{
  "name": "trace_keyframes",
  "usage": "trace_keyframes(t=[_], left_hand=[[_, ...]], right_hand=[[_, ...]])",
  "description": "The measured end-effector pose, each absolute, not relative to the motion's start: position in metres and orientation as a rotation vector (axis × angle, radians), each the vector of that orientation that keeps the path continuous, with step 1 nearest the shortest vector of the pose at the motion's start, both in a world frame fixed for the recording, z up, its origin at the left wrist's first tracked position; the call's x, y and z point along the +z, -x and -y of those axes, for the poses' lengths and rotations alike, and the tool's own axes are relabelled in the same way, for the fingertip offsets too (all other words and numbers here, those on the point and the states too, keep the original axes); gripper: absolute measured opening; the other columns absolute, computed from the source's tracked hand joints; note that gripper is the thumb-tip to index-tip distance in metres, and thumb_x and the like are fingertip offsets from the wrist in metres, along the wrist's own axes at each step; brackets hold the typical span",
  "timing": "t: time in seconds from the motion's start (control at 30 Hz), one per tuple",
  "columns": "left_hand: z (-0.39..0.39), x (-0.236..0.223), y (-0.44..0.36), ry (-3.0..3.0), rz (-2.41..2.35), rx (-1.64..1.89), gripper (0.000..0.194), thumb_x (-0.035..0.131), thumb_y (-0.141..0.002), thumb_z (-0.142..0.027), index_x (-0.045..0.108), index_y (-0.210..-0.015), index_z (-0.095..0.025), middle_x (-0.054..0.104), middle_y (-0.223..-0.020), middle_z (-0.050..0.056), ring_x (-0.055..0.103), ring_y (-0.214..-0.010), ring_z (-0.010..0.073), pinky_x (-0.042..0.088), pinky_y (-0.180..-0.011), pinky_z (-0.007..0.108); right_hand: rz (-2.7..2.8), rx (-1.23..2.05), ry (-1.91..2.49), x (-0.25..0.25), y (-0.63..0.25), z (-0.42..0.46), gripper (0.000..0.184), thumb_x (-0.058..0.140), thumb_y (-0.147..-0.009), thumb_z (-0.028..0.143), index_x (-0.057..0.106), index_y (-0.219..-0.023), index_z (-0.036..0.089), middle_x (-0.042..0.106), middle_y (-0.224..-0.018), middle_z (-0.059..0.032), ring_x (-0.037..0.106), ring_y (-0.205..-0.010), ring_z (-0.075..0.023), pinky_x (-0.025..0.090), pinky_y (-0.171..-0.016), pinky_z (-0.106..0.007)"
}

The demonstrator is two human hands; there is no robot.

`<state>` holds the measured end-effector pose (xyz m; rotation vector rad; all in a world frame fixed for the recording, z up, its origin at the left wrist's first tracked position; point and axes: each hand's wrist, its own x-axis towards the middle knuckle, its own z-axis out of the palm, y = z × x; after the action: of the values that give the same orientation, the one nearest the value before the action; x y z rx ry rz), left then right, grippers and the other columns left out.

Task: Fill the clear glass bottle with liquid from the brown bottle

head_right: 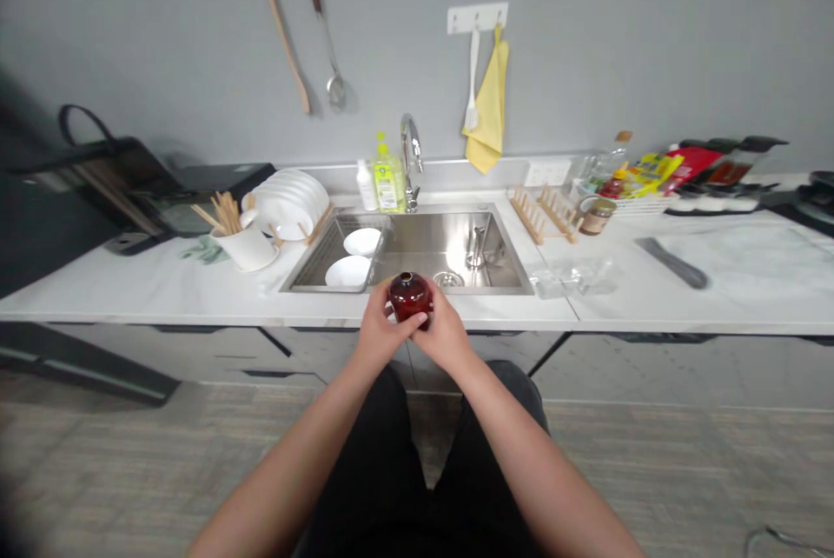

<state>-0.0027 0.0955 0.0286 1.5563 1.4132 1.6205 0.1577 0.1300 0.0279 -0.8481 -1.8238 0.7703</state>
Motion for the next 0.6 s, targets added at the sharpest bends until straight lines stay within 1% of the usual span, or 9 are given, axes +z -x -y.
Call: trace_keyframes(t=[0.07,0.13,0.2,0.27,0.3,0.4,0.47,0.53,0.6], left_hand=[[-0.093,0.028,0.015,-1.646,-1.350,1.543,0.095,0.106,-0.075,-0.043,0.065,-0.159,-0.028,0.065,-0.161,0.020,0.068,-0.147,0.0429,0.062,-0.117,0.061],[-0.093,0.027,0.042,-1.691,-1.300,1.494,0.099,0.104,-0.079,-0.045,0.060,-0.166,-0.031,0.065,-0.164,0.019,0.068,-0.149,0.0413,0.060,-0.119,0.060],[-0.095,0.027,0.090,-1.683,-1.377,1.515,0.080,0.095,-0.090,-0.049,0.065,-0.162,-0.031,0.071,-0.159,0.016,0.073,-0.142,0.0366,0.062,-0.115,0.055],[-0.096,0.029,0.154,-1.639,-1.676,1.600,0.048,0.085,-0.097,-0.052,0.079,-0.138,-0.027,0.079,-0.139,0.013,0.080,-0.121,0.0303,0.066,-0.105,0.048],[-0.096,0.031,0.189,-1.585,-1.810,1.645,0.040,0.082,-0.098,-0.049,0.081,-0.129,-0.023,0.080,-0.129,0.013,0.079,-0.116,0.0301,0.064,-0.104,0.049],[-0.093,0.037,0.284,-1.412,-2.202,1.707,0.031,0.088,-0.087,-0.034,0.080,-0.112,-0.018,0.075,-0.109,0.010,0.071,-0.107,0.0306,0.056,-0.114,0.056],[-0.093,0.039,0.328,-1.369,-2.319,1.672,0.038,0.094,-0.073,-0.026,0.077,-0.106,-0.018,0.071,-0.103,0.007,0.066,-0.105,0.0305,0.050,-0.120,0.058],[-0.095,0.038,0.352,-1.369,-2.370,1.621,0.043,0.098,-0.066,-0.023,0.075,-0.102,-0.020,0.068,-0.096,0.006,0.066,-0.105,0.0326,0.049,-0.121,0.058],[-0.101,0.035,0.364,-1.370,-2.395,1.553,0.042,0.100,-0.065,-0.022,0.073,-0.096,-0.022,0.066,-0.091,0.006,0.067,-0.105,0.0350,0.050,-0.117,0.055]], right_hand=[[1.799,0.792,0.894,0.026,-0.155,-0.134,0.088,0.093,-0.084,0.035,0.059,-0.164,0.024,0.079,-0.149,-0.0183,0.081,-0.130,-0.0423,0.066,-0.115,-0.063],[1.779,0.799,0.937,0.024,-0.157,-0.140,0.089,0.097,-0.081,0.044,0.062,-0.160,0.024,0.082,-0.142,-0.0178,0.083,-0.122,-0.0416,0.068,-0.109,-0.063],[1.747,0.787,0.979,0.021,-0.162,-0.150,0.094,0.100,-0.078,0.050,0.062,-0.159,0.023,0.082,-0.139,-0.0185,0.083,-0.119,-0.0413,0.069,-0.106,-0.062],[1.708,0.781,1.019,0.019,-0.171,-0.164,0.095,0.100,-0.076,0.053,0.063,-0.158,0.022,0.082,-0.138,-0.0190,0.083,-0.119,-0.0412,0.068,-0.106,-0.062],[1.689,0.782,1.039,0.017,-0.176,-0.170,0.094,0.100,-0.076,0.054,0.064,-0.156,0.022,0.083,-0.137,-0.0192,0.083,-0.118,-0.0414,0.068,-0.107,-0.062],[1.637,0.765,1.093,0.014,-0.190,-0.189,0.094,0.101,-0.073,0.058,0.066,-0.152,0.021,0.083,-0.136,-0.0209,0.083,-0.116,-0.0431,0.066,-0.108,-0.066],[1.620,0.749,1.106,0.012,-0.194,-0.196,0.095,0.102,-0.072,0.059,0.066,-0.151,0.021,0.083,-0.135,-0.0213,0.083,-0.116,-0.0438,0.066,-0.107,-0.067],[1.633,0.745,1.097,0.011,-0.194,-0.198,0.094,0.102,-0.074,0.060,0.065,-0.152,0.023,0.082,-0.136,-0.0204,0.083,-0.117,-0.0432,0.066,-0.109,-0.067],[1.670,0.753,1.080,0.012,-0.189,-0.198,0.093,0.101,-0.077,0.059,0.063,-0.155,0.024,0.082,-0.139,-0.0195,0.082,-0.120,-0.0423,0.065,-0.110,-0.066]])
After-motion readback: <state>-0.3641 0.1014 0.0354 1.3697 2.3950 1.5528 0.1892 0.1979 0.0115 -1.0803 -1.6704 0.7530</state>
